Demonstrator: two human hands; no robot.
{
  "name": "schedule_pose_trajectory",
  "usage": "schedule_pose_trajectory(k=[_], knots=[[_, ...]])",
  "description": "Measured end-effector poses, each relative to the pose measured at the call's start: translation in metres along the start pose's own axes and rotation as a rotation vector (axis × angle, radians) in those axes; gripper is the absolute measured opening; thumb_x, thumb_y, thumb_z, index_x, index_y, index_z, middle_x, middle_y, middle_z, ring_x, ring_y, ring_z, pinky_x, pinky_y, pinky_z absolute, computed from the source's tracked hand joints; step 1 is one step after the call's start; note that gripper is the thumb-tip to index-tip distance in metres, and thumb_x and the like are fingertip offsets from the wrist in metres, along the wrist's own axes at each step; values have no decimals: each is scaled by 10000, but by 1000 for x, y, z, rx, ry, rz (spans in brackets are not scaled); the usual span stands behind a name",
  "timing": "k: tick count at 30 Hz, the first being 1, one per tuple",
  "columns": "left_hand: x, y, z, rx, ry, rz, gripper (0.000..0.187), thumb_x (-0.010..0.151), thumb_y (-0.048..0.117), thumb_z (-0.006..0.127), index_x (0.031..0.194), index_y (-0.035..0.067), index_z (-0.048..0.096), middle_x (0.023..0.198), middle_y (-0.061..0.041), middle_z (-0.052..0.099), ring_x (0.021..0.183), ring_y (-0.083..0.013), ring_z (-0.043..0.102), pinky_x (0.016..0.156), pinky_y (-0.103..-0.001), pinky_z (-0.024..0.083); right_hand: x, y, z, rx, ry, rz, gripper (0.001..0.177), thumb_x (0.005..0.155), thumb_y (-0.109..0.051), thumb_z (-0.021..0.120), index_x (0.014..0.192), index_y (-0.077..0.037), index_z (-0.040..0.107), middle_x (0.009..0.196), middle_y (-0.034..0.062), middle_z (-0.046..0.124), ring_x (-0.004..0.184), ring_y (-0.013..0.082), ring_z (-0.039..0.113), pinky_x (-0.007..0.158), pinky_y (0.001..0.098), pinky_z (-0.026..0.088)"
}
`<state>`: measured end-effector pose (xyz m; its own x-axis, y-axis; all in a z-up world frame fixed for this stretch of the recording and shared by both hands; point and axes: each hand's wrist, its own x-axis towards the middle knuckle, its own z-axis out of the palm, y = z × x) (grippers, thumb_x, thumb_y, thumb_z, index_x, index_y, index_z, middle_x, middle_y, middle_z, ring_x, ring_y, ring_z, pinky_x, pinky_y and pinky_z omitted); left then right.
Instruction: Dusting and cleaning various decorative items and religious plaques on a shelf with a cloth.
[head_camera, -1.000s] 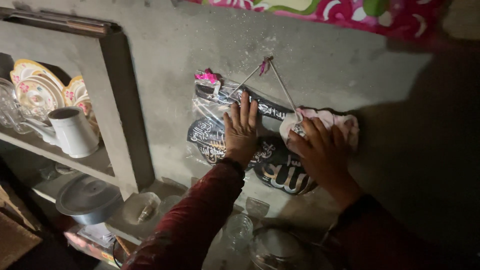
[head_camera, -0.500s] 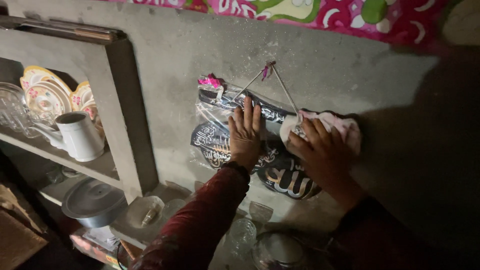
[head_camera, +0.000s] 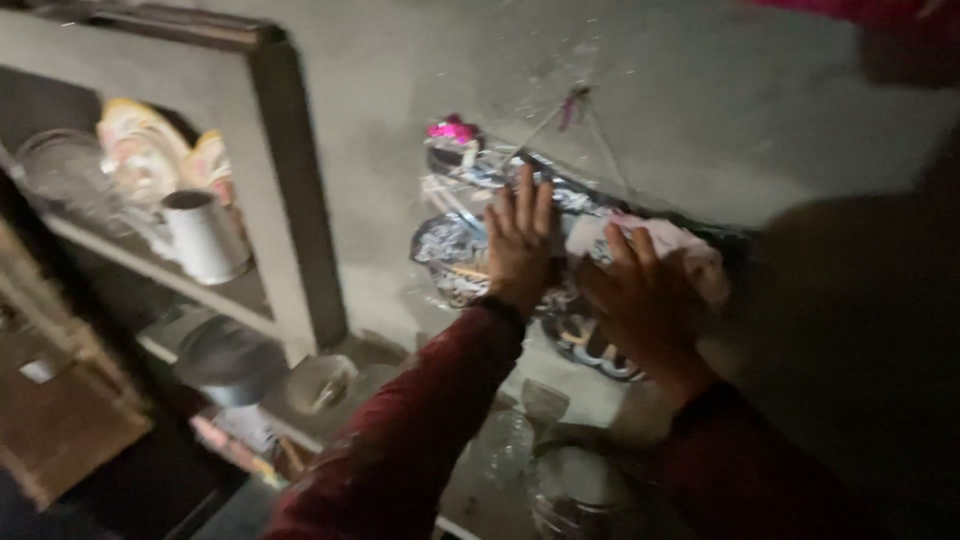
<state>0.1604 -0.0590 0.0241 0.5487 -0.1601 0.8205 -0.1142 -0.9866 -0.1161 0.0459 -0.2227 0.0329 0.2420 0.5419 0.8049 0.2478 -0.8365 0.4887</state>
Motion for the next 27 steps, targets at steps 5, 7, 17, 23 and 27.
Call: schedule_pose_trajectory(k=[5,7,17,23,27], knots=[[-1,-1,1,-194,80,-54,821,934,422,595,1609,100,255,1708,-170,113,1494,-464,329,1189,-647,295,-7,-19,20,147,15,-50,379,814,-186,747,1185,-199,672,1385,181,559,1313,432,491,1034,637,398],[-3,2,0,-241,136,-68,806,935,417,593,1603,105,266,1712,-157,123,1490,-460,350,1193,-651,307,-18,-20,27,224,13,-56,348,820,-161,737,1160,-174,662,1360,192,562,1304,436,498,1044,626,408],[1,7,10,-128,60,-57,836,951,348,577,1639,135,151,1724,-142,44,1490,-433,357,1207,-605,312,-111,-12,77,282,-63,-187,396,869,-114,650,1254,-196,682,1455,176,513,1333,407,481,1044,591,451],[2,6,-6,-114,13,-54,806,964,334,560,1639,130,170,1715,-142,32,1490,-426,346,1199,-589,313,-107,-22,14,54,-266,-147,407,824,-189,646,1214,-293,703,1515,34,516,1377,295,469,1000,593,430],[1,-3,-54,-100,-143,-19,846,925,368,550,1621,95,156,1686,-170,12,1486,-442,302,1181,-580,293,-86,-8,-23,173,-226,-182,413,754,-213,659,1162,-250,714,1481,51,543,1349,322,484,1027,630,416]])
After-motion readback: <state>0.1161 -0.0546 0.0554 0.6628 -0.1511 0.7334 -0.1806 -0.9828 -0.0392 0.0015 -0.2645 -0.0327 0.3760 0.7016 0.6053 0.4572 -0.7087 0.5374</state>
